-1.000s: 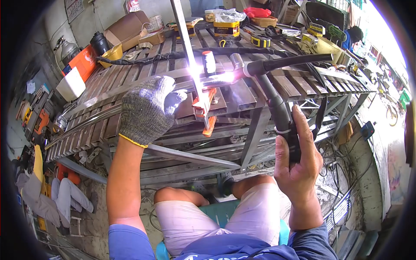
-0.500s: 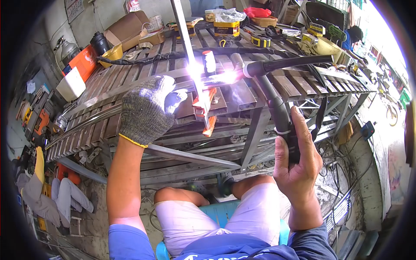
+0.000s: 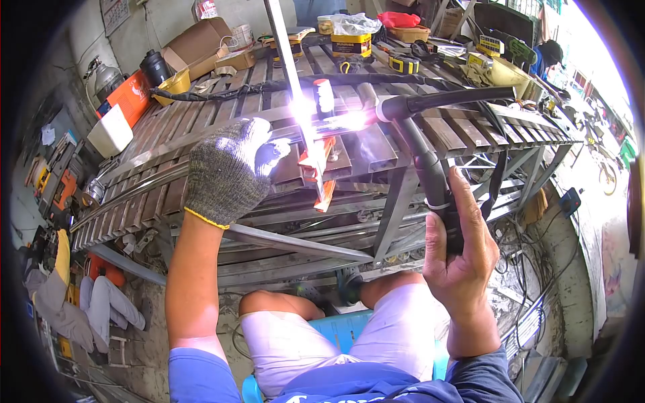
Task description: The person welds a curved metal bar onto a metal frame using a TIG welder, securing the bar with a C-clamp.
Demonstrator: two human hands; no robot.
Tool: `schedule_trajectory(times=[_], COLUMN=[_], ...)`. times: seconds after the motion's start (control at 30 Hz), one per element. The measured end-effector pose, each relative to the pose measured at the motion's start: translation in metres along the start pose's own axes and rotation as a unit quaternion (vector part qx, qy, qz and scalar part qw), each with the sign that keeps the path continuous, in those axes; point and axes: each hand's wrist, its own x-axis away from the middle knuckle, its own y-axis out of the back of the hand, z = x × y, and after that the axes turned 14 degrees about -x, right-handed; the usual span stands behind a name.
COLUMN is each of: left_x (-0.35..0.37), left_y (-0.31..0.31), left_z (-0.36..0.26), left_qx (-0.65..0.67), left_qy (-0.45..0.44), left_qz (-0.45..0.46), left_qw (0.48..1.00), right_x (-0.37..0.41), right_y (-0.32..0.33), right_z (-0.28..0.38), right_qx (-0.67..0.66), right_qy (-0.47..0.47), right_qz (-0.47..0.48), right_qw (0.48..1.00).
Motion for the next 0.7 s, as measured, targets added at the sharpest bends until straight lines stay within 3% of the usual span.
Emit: schedule_trajectory(times=[0.1, 0.43, 0.47, 0.6, 0.7], left_x=[0.002, 0.0009, 0.0003, 0.0003, 0.0008], left_y=[-0.0038, -0.0064, -0.0031, -0.0058, -0.0036], left_z=[0.0044, 0.0037, 0.0, 0.0036, 0.0025], left_qx=[-0.038, -0.048, -0.011, -0.049, -0.037], left_qy=[-0.036, -0.049, -0.008, -0.052, -0.045], left_qz=[-0.038, -0.078, -0.038, -0.085, -0.061], left_qw=[0.998, 0.995, 0.999, 0.994, 0.996], right_x=[0.0007, 0.0028, 0.0027, 0.0034, 0.0049], right_y=[-0.0045, -0.0002, -0.0001, -0.0028, -0.0036], right_z=[-0.0024, 0.0, -0.0006, -0.0011, -0.0033], right_qx=[-0.005, 0.003, 0.005, 0.006, -0.009], right_qy=[0.015, -0.01, -0.007, -0.004, -0.009], right_qz=[-0.033, 0.004, 0.006, -0.02, -0.02], right_qw=[0.999, 1.0, 1.0, 1.0, 1.0])
